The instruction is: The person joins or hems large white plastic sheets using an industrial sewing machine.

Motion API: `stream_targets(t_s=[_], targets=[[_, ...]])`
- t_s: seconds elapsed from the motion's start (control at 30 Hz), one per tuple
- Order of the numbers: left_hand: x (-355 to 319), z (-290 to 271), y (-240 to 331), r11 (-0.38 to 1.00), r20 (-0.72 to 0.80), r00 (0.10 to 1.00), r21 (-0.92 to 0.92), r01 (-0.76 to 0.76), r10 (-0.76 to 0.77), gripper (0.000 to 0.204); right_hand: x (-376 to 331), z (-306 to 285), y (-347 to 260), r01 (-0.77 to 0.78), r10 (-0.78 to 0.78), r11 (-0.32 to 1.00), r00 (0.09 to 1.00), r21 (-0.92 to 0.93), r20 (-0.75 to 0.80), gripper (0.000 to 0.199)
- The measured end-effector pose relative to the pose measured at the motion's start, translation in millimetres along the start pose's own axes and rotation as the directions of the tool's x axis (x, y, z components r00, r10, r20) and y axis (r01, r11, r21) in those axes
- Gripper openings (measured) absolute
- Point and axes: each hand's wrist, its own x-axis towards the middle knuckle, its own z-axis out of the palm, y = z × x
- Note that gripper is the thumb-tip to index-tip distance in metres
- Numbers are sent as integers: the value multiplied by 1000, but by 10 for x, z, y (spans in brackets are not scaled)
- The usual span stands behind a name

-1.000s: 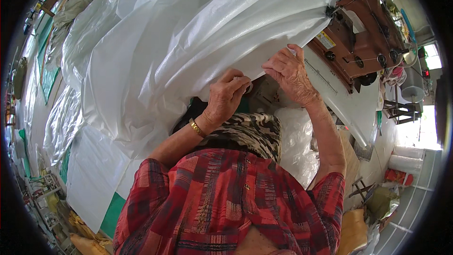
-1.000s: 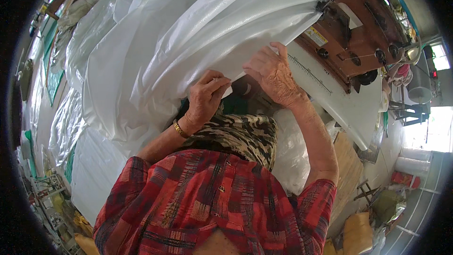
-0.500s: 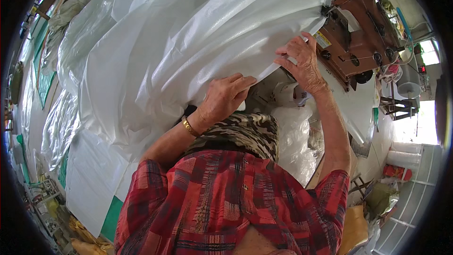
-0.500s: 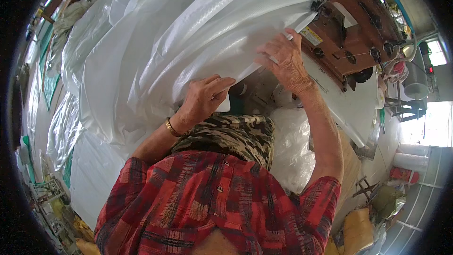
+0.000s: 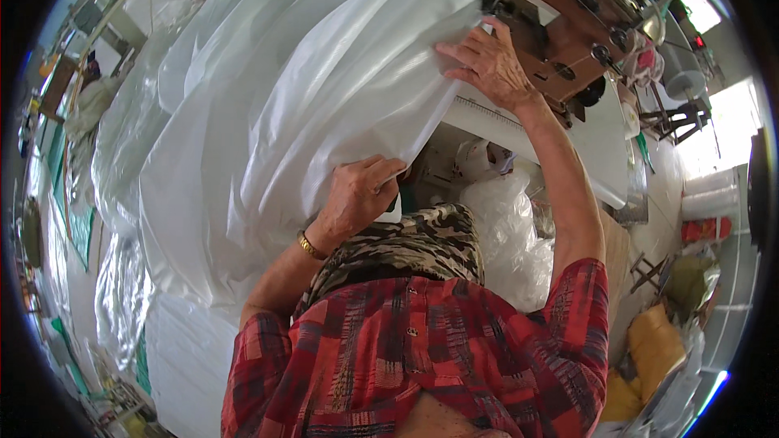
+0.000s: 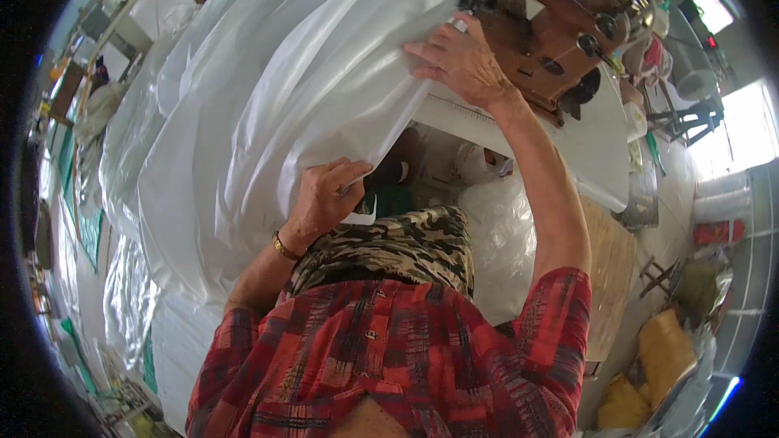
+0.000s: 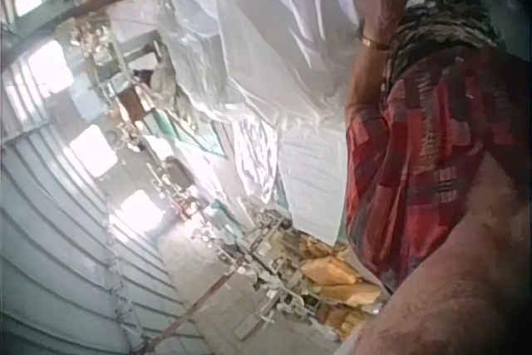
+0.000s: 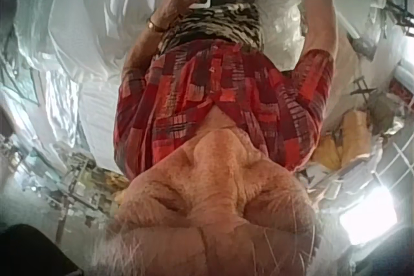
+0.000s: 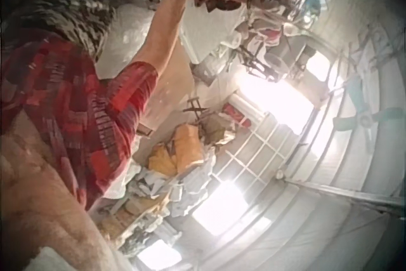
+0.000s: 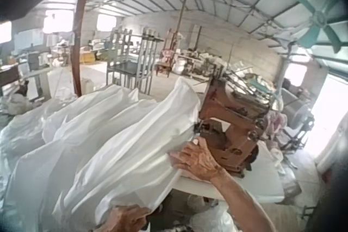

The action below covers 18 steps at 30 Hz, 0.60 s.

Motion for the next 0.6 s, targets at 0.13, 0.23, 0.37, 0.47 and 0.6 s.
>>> stream_targets(t_s=[0.13,0.23,0.37,0.47,0.6], targets=[[-1,102,36,993,40,994,55,-106,104,24,-21,12,125,-53,47,990,998,-132,-49,43],[31,210,-8,975,72,977,84,-206,200,25,-151,132,12,-218,174,970,932,-106,-318,44],[71,242,-66,959,71,963,102,-265,259,26,-320,343,-348,-322,336,941,856,104,-394,36],[125,261,-72,960,73,963,93,-265,259,22,-368,379,-381,-351,372,928,847,127,-379,33],[238,304,-70,948,164,953,154,-278,253,16,-407,414,-317,-353,367,929,853,108,-371,30]])
